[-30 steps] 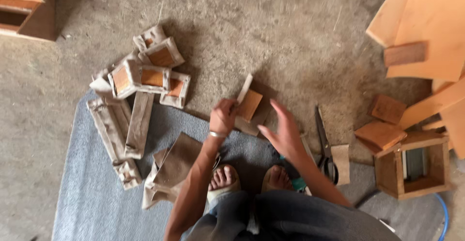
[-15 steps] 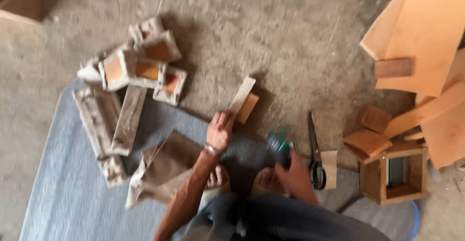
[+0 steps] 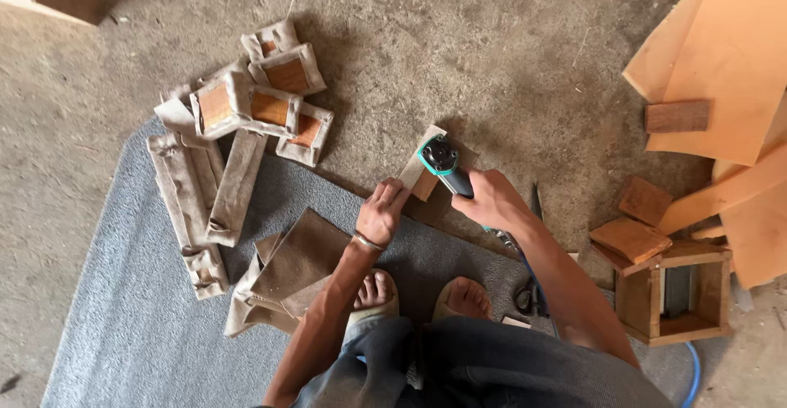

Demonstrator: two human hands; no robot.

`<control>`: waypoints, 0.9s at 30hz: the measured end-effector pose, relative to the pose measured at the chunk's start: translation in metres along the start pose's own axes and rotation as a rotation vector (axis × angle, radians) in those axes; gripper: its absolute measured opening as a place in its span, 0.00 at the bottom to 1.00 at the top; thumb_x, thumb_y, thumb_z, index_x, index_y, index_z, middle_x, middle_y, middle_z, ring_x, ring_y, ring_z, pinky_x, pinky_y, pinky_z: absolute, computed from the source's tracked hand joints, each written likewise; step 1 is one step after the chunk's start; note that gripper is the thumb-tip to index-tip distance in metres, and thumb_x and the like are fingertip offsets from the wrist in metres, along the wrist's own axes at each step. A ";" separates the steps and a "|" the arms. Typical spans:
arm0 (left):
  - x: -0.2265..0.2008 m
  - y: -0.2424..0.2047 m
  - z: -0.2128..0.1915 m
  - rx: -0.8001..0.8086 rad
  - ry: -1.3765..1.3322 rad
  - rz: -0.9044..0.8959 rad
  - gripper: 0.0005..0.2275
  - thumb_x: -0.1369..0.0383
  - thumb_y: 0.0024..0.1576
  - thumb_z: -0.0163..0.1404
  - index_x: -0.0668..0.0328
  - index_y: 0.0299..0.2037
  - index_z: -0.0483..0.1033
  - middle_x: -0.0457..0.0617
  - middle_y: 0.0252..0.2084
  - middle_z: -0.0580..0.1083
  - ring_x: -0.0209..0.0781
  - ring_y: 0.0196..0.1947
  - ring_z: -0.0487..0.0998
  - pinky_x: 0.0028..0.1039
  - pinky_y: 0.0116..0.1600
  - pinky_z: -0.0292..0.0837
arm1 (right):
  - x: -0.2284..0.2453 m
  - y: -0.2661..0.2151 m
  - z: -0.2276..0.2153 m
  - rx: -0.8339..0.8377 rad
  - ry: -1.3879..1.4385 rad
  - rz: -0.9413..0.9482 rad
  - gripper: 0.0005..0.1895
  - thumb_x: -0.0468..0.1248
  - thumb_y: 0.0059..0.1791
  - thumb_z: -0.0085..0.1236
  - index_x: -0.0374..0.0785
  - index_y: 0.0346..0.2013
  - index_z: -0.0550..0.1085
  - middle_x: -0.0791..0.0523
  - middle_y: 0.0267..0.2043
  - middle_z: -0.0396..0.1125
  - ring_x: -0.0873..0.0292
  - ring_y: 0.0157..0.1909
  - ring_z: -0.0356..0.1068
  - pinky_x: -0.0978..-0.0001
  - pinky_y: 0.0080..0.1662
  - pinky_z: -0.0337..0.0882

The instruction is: The person wraps fabric around small wooden blocks and secures it with a pneumatic staple gun. They repeatedly fold the fabric edges and staple them to the wood, then place the finished pieces aside.

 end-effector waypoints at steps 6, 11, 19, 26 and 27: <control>-0.001 -0.001 -0.001 -0.059 0.001 0.012 0.12 0.81 0.51 0.52 0.72 0.46 0.77 0.57 0.46 0.73 0.53 0.49 0.77 0.34 0.44 0.79 | -0.005 -0.010 0.027 0.023 -0.045 -0.184 0.24 0.39 0.41 0.58 0.31 0.48 0.73 0.48 0.26 0.72 0.54 0.23 0.73 0.61 0.27 0.74; 0.007 -0.018 0.015 -0.080 -0.022 -0.064 0.10 0.81 0.52 0.53 0.68 0.44 0.77 0.56 0.45 0.73 0.53 0.46 0.77 0.35 0.43 0.79 | -0.025 -0.020 0.016 0.053 0.141 -0.251 0.26 0.41 0.42 0.61 0.31 0.51 0.71 0.48 0.33 0.74 0.53 0.27 0.75 0.63 0.30 0.77; -0.032 -0.012 0.106 0.299 -0.494 -0.095 0.07 0.73 0.57 0.57 0.57 0.44 0.80 0.54 0.44 0.80 0.50 0.39 0.82 0.36 0.44 0.81 | -0.084 -0.025 -0.022 -0.571 -0.319 0.295 0.41 0.40 0.45 0.64 0.27 0.68 0.60 0.40 0.44 0.71 0.40 0.40 0.73 0.48 0.44 0.74; -0.025 0.062 0.081 0.498 0.423 0.222 0.39 0.79 0.36 0.50 0.51 0.66 0.68 0.53 0.70 0.63 0.56 0.69 0.67 0.45 0.66 0.68 | -0.096 -0.011 -0.003 -0.867 -0.436 0.122 0.29 0.36 0.44 0.65 0.33 0.58 0.68 0.40 0.56 0.67 0.43 0.53 0.70 0.53 0.51 0.74; -0.014 0.068 0.079 0.595 0.390 0.199 0.38 0.77 0.39 0.51 0.58 0.68 0.64 0.58 0.71 0.61 0.60 0.71 0.61 0.50 0.69 0.61 | -0.093 -0.005 0.003 -0.897 -0.359 0.030 0.23 0.34 0.48 0.62 0.36 0.57 0.70 0.40 0.57 0.67 0.45 0.54 0.70 0.55 0.51 0.74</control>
Point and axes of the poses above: each hand's wrist, its own y-axis towards the middle knuckle, its own z-axis out of the palm, x = y × z, the point moved 3 cm from there along y, towards the middle knuckle
